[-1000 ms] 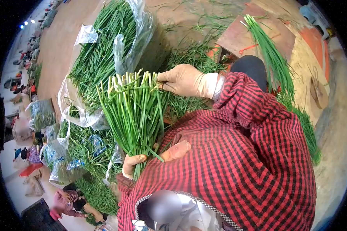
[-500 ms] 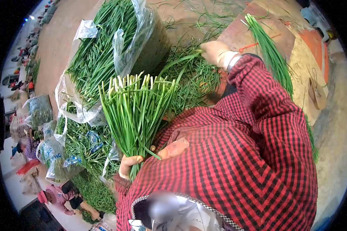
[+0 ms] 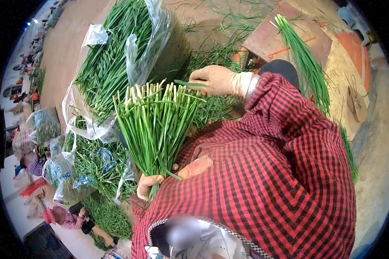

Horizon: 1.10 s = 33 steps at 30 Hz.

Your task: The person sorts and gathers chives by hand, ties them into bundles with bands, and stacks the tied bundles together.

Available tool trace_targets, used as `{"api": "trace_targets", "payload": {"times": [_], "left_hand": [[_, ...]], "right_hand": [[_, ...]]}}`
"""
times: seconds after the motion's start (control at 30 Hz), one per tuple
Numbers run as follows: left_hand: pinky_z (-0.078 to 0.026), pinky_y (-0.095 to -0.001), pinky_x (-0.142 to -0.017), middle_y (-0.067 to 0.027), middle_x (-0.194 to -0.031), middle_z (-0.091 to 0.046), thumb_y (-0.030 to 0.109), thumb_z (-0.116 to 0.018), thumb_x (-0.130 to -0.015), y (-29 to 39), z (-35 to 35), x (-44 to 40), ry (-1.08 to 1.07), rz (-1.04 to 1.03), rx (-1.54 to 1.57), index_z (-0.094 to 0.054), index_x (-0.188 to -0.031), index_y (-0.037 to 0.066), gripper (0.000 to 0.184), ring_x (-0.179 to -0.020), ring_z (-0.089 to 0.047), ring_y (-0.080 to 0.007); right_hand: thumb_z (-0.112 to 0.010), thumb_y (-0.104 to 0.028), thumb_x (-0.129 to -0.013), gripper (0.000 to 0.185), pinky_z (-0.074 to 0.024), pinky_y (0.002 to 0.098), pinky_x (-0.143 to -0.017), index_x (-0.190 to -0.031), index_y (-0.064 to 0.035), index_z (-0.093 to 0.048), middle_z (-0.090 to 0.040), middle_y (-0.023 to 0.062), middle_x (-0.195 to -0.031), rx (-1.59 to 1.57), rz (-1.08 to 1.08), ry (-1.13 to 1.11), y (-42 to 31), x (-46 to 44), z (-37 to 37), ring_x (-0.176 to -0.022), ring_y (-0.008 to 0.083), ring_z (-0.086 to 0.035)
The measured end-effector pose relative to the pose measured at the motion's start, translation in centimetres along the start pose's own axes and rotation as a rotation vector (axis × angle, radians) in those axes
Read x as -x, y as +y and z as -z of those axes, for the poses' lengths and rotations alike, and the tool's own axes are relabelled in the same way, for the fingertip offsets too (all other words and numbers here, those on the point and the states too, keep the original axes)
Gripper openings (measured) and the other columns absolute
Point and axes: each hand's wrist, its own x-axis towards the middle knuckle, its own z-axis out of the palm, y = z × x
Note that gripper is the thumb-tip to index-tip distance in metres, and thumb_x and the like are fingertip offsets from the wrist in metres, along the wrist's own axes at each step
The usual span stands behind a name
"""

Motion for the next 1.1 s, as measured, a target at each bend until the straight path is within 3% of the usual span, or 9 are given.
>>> {"api": "trace_targets", "payload": {"times": [0.13,0.27,0.4,0.43,0.57,0.63,0.83,0.9,1.1], "left_hand": [[-0.044,-0.0333,-0.094,-0.0130,-0.114,-0.065,0.007,-0.076,-0.070,0.8,-0.6,-0.1,-0.025,0.024,0.001,-0.055,-0.124,-0.003,0.059,-0.103,-0.061,-0.0226],[-0.044,-0.0344,-0.096,-0.0142,-0.115,-0.065,0.007,-0.075,-0.071,0.7,-0.5,-0.2,-0.091,0.035,0.030,-0.054,-0.124,-0.003,0.058,-0.105,-0.061,-0.0237],[-0.047,-0.0329,-0.091,-0.0121,-0.111,-0.066,0.004,-0.074,-0.072,-0.7,1.2,0.0,-0.056,-0.008,-0.038,-0.056,-0.123,-0.003,0.054,-0.100,-0.062,-0.0212],[-0.048,-0.0315,-0.086,-0.0107,-0.109,-0.066,0.002,-0.073,-0.072,-1.2,1.6,0.2,-0.026,0.000,-0.034,-0.057,-0.121,-0.003,0.051,-0.096,-0.062,-0.0194],[-0.050,-0.0282,-0.076,-0.0071,-0.102,-0.066,-0.002,-0.072,-0.072,-1.2,2.0,0.2,0.005,-0.027,-0.074,-0.060,-0.117,-0.002,0.046,-0.087,-0.062,-0.0153],[-0.050,-0.0283,-0.076,-0.0073,-0.103,-0.066,-0.002,-0.072,-0.072,-0.8,1.8,0.1,0.000,-0.025,-0.089,-0.060,-0.116,-0.002,0.046,-0.087,-0.062,-0.0155],[-0.049,-0.0305,-0.082,-0.0086,-0.103,-0.067,0.002,-0.075,-0.069,-0.5,0.3,-0.1,0.033,-0.001,0.032,-0.059,-0.118,-0.002,0.051,-0.092,-0.062,-0.0172],[-0.048,-0.0314,-0.085,-0.0085,-0.104,-0.067,0.003,-0.075,-0.068,-0.7,1.1,-0.2,0.010,-0.007,-0.013,-0.059,-0.119,-0.002,0.053,-0.094,-0.061,-0.0180],[-0.047,-0.0312,-0.085,-0.0080,-0.106,-0.066,0.005,-0.077,-0.068,-1.9,1.4,-0.2,-0.028,0.012,0.062,-0.059,-0.119,-0.002,0.055,-0.094,-0.061,-0.0182]], "right_hand": [[-0.057,-0.046,-0.092,0.039,-0.0487,0.0444,-0.063,-0.103,-0.0088,-0.062,-0.063,0.0117,-0.072,0.566,0.159,0.110,-0.9,1.0,-1.4,-0.070,0.0339,-0.063],[-0.057,-0.038,-0.093,0.033,-0.0496,0.0433,-0.065,-0.107,-0.0098,-0.064,-0.065,0.0128,-0.076,0.699,0.144,0.117,1.0,0.5,-1.4,-0.071,0.0331,-0.064],[-0.059,-0.035,-0.093,0.032,-0.0522,0.0353,-0.075,-0.102,-0.0066,-0.068,-0.070,0.0128,-0.089,0.368,0.076,0.532,3.6,-0.3,1.9,-0.080,0.0248,-0.067],[-0.061,-0.039,-0.091,0.038,-0.0508,0.0339,-0.082,-0.106,-0.0038,-0.067,-0.070,0.0106,-0.098,0.073,-0.287,0.253,3.4,-0.3,4.0,-0.091,0.0223,-0.066],[-0.066,-0.042,-0.087,0.047,-0.0471,0.0334,-0.088,-0.111,-0.0015,-0.065,-0.068,0.0098,-0.102,-0.055,0.114,-0.182,2.3,0.5,2.1,-0.097,0.0196,-0.062],[-0.068,-0.041,-0.085,0.048,-0.0483,0.0341,-0.083,-0.111,-0.0006,-0.065,-0.069,0.0099,-0.098,-0.019,-0.010,-0.319,-1.4,0.9,1.5,-0.091,0.0192,-0.062],[-0.062,-0.024,-0.088,0.032,-0.0501,0.0330,-0.074,-0.108,0.0009,-0.063,-0.068,0.0122,-0.087,0.157,-0.120,-0.130,1.9,-0.4,-1.5,-0.077,0.0177,-0.061],[-0.060,-0.021,-0.089,0.029,-0.0508,0.0330,-0.073,-0.106,0.0010,-0.063,-0.067,0.0116,-0.084,0.006,0.090,0.095,2.6,0.2,-1.5,-0.075,0.0165,-0.062],[-0.065,-0.033,-0.089,0.039,-0.0494,0.0310,-0.085,-0.112,-0.0014,-0.063,-0.067,0.0065,-0.096,-0.030,-0.182,0.300,3.6,-0.6,2.6,-0.092,0.0170,-0.062]]}}
